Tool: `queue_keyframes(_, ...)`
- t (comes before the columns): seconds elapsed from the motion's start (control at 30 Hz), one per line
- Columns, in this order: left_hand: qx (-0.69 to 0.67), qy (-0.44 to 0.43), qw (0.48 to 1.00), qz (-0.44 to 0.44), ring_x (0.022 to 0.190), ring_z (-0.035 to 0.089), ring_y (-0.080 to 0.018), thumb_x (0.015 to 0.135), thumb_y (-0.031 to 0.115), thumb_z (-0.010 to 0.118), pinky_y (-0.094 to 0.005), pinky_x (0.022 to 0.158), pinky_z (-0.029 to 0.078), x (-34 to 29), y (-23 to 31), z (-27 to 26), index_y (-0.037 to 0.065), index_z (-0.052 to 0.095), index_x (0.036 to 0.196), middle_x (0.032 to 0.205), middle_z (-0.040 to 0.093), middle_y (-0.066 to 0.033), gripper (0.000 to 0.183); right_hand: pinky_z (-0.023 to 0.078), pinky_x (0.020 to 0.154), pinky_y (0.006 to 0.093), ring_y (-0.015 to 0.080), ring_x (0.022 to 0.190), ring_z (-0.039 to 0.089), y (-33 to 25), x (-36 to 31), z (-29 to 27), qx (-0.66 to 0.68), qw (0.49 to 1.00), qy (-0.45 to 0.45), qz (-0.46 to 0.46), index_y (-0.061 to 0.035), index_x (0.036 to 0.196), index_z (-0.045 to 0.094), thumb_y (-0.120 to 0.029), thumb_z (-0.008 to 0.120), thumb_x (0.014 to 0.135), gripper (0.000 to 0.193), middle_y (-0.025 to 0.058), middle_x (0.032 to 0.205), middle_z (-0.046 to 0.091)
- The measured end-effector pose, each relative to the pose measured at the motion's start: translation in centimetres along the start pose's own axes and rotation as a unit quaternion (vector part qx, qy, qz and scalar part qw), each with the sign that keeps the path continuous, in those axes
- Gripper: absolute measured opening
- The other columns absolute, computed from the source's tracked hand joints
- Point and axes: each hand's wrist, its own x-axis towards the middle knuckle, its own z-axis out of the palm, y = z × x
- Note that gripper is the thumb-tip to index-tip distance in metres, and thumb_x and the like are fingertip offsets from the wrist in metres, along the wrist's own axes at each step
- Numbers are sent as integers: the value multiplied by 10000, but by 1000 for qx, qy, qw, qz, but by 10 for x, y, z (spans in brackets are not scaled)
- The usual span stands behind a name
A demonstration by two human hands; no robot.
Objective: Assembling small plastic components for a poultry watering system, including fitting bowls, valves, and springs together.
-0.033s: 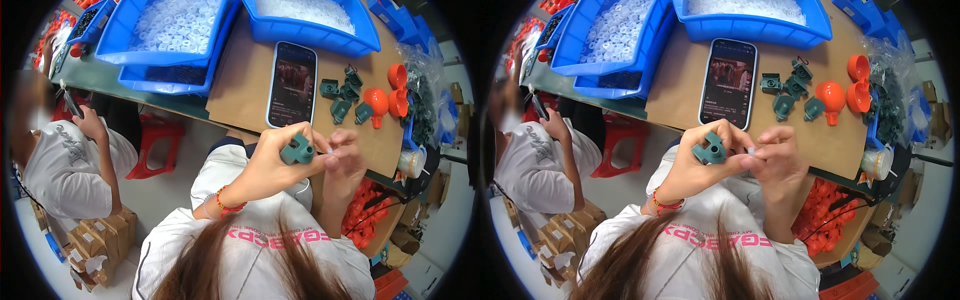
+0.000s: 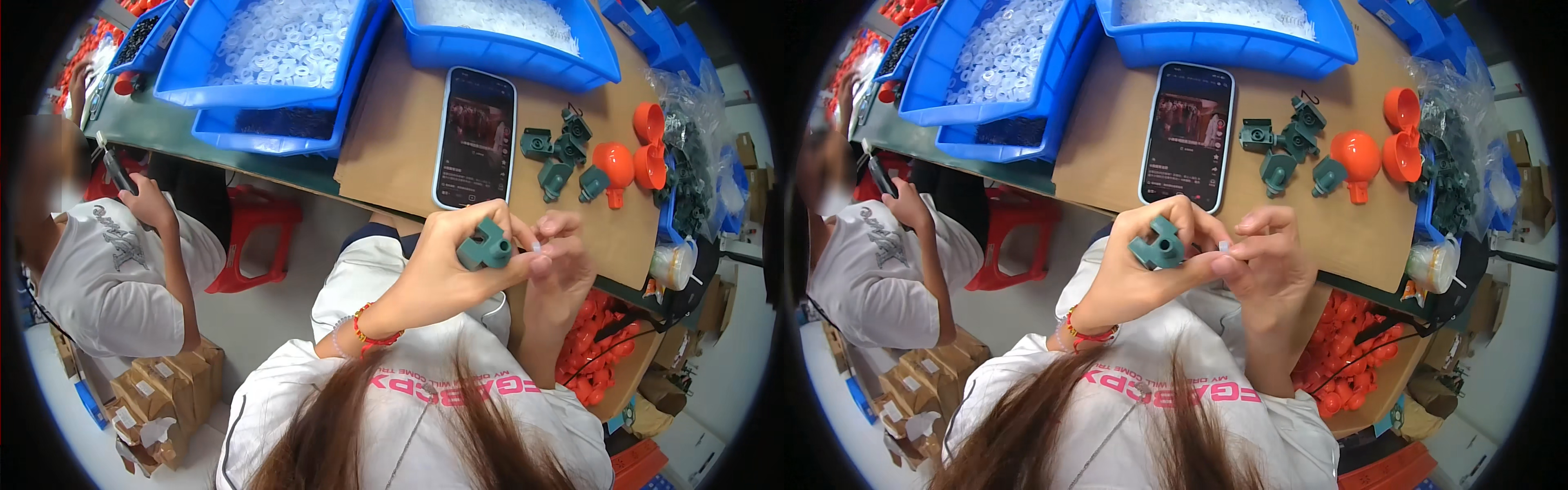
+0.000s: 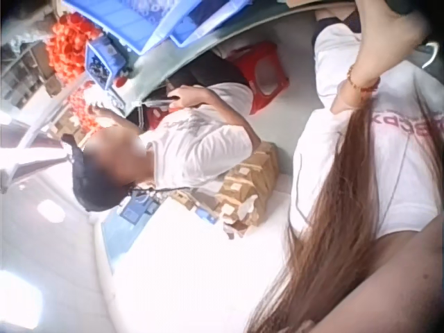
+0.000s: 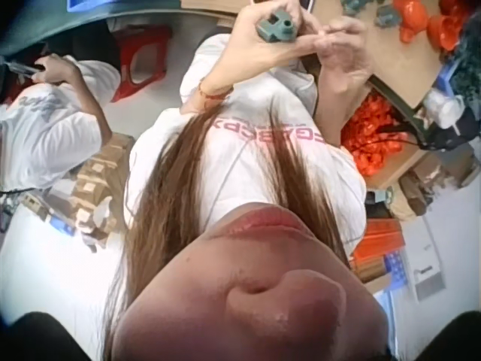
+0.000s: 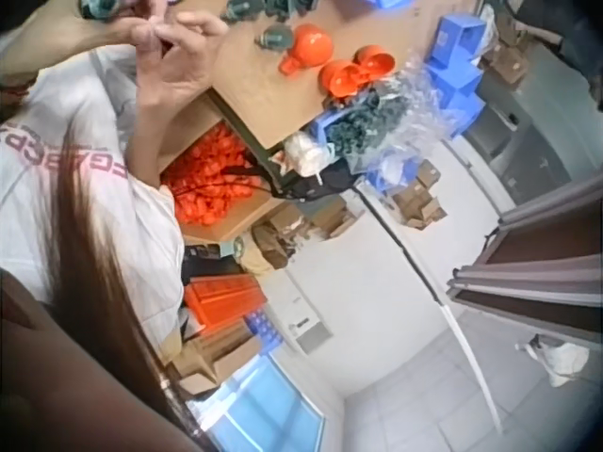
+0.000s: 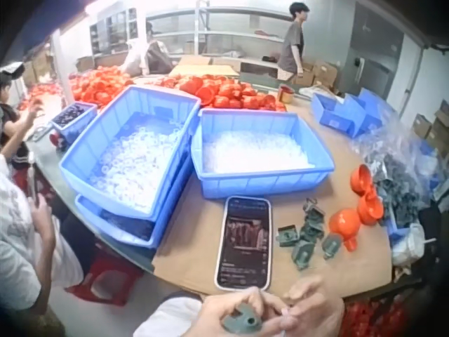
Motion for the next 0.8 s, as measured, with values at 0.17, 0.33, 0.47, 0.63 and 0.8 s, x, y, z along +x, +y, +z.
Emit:
queue_keyframes(0.17, -24, 5, 999, -22, 710, 544, -83, 691, -29, 683, -212, 606, 435, 4, 3, -1, 71, 367, 627, 767, 620, -123, 338, 370, 825, 278, 150, 913, 458, 3, -2, 2, 133, 988, 0, 81, -67, 768, 598, -39, 677, 701, 108, 47, 947, 449)
queue_keyframes(0.33, -30, -6, 999, -29, 713, 561, -94, 677, -29, 700, -217, 594, 451, 6, 1, -2, 71, 360, 619, 730, 619, -132, 360, 339, 881, 314, 169, 968, 443, 7, -3, -8, 227, 961, -47, 151, -67, 774, 590, -113, 660, 724, 97, 36, 940, 447)
queue_keyframes(0.47, -44, 4, 998, -38, 721, 575, -106, 667, -43, 704, -226, 590, 476, 7, 3, -2, 72, 347, 615, 736, 619, -140, 378, 333, 891, 324, 172, 980, 436, 4, -1, -4, 277, 942, -45, 186, -76, 768, 578, -162, 669, 721, 134, 31, 929, 442)
queue_keyframes(0.63, -20, -1, 999, -31, 728, 584, -114, 668, -50, 699, -231, 590, 488, 8, 4, -3, 75, 334, 612, 738, 617, -144, 390, 330, 894, 324, 171, 980, 429, 8, -2, -1, 291, 940, -37, 172, -90, 762, 569, -176, 674, 722, 141, 20, 918, 433)
queue_keyframes(0.8, -32, 10, 998, -54, 749, 597, -126, 669, -55, 694, -235, 603, 501, 8, 7, -2, 79, 323, 610, 752, 622, -163, 398, 330, 883, 318, 169, 969, 421, 8, -2, 3, 274, 951, -22, 144, -97, 764, 571, -189, 689, 725, 155, 20, 910, 428)
